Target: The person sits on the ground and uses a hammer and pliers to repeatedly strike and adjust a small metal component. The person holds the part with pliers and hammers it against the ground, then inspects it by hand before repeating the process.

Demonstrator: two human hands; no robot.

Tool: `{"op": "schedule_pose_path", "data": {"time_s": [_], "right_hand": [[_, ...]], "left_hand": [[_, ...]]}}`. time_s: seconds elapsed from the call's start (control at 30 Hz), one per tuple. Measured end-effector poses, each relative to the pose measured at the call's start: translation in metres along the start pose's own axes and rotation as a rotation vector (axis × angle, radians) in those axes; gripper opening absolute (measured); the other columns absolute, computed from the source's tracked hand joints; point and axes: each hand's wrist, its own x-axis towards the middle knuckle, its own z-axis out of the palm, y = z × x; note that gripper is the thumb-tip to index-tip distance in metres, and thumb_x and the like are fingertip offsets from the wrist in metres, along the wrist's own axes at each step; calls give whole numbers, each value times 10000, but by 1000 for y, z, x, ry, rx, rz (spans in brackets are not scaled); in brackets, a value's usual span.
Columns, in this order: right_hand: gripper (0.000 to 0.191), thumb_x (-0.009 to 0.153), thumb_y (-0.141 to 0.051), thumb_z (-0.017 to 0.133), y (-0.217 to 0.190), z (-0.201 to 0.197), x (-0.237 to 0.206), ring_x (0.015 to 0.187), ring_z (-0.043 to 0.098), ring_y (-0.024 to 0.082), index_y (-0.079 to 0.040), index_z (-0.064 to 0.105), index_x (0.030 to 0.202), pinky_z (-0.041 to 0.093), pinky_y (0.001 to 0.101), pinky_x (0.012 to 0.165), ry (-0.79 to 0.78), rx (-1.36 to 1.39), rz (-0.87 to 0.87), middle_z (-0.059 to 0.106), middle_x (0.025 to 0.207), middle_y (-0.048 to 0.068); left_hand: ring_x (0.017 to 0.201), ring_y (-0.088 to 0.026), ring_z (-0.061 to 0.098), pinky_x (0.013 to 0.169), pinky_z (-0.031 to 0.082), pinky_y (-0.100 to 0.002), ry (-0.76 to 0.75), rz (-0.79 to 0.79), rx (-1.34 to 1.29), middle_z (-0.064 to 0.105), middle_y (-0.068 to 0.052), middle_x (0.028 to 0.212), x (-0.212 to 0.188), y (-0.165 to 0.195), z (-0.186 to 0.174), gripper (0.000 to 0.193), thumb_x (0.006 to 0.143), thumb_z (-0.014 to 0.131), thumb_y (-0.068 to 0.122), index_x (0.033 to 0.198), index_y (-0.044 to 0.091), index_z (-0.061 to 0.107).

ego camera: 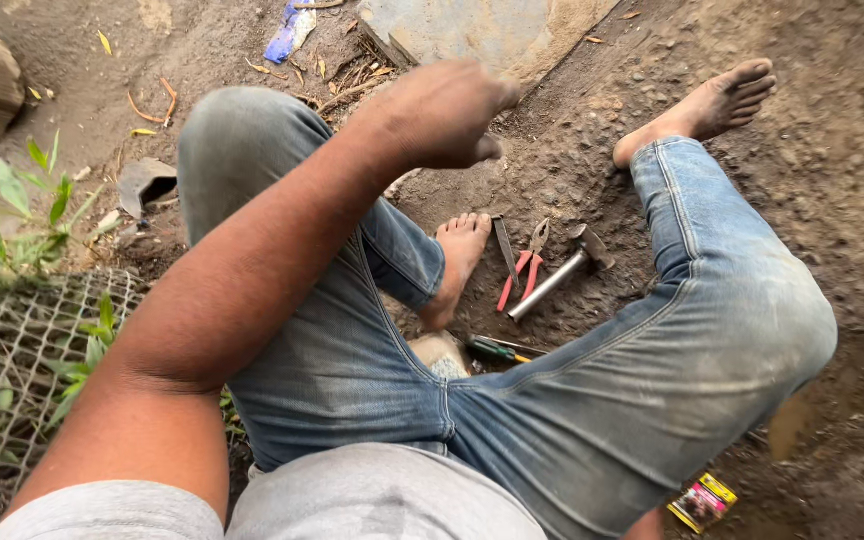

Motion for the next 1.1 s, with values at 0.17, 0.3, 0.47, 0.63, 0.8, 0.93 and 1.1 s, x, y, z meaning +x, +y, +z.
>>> {"op": "schedule_pose_path", "data": {"time_s": [0.17, 0.3, 0.47, 0.63, 0.8, 0.93, 1.1], "right_hand": [[64, 976, -4, 673, 5, -27, -31, 814, 695, 166, 13, 703, 1030, 550, 273, 696, -21, 213, 23, 732, 966, 112], [69, 981, 10, 663, 16, -45, -46, 824, 699, 164, 14, 705, 1036, 553, 265, 699, -32, 410, -6, 735, 980, 115], [81, 986, 27, 651, 4, -57, -65, 836, 704, 161, 15, 707, 1043, 555, 256, 704, 34, 651, -148, 740, 999, 117], [96, 992, 44, 638, -60, -111, -98, 849, 709, 159, 16, 709, 1050, 558, 246, 708, 138, 762, -430, 745, 1018, 120], [107, 1006, 77, 575, -150, -145, -173, 901, 718, 181, 79, 678, 1032, 535, 237, 696, 199, 703, -736, 742, 1035, 166], [106, 1040, 59, 593, -222, -132, -231, 825, 676, 155, 73, 669, 1113, 532, 237, 712, 151, 649, -821, 730, 1048, 166], [142, 991, 8, 651, -302, -57, -252, 898, 699, 137, 40, 685, 1124, 565, 245, 770, -165, 417, -1016, 740, 1035, 117]], "left_hand": [[941, -305, 734, 842, 572, -471, 64, 154, -133, 756, -145, 1010, -34, 24, -14, 426, 823, 822, 245, 1188, 67, 692], [952, -310, 724, 823, 575, -457, 51, 292, -246, 754, -138, 1027, -40, 25, 1, 434, 802, 848, 259, 1172, 87, 701], [959, -348, 698, 755, 570, -506, -13, 129, -95, 732, -108, 1057, -5, -5, 57, 437, 817, 811, 414, 1163, 178, 686], [915, -343, 718, 815, 575, -482, -104, 100, 141, 749, -146, 980, 43, -54, 134, 277, 797, 780, 264, 1035, 127, 744], [983, -323, 739, 900, 608, -428, -497, -32, 15, 761, -182, 1064, 70, -60, 154, 319, 784, 804, 243, 1038, 50, 792], [1032, -328, 704, 911, 564, -432, -270, 223, -219, 743, -148, 1130, 86, -11, 139, 426, 820, 822, 331, 1166, 97, 739], [968, -205, 762, 860, 597, -350, -133, 390, -821, 789, -92, 1063, 90, 20, 110, 441, 823, 801, 311, 1205, 102, 735]]}}
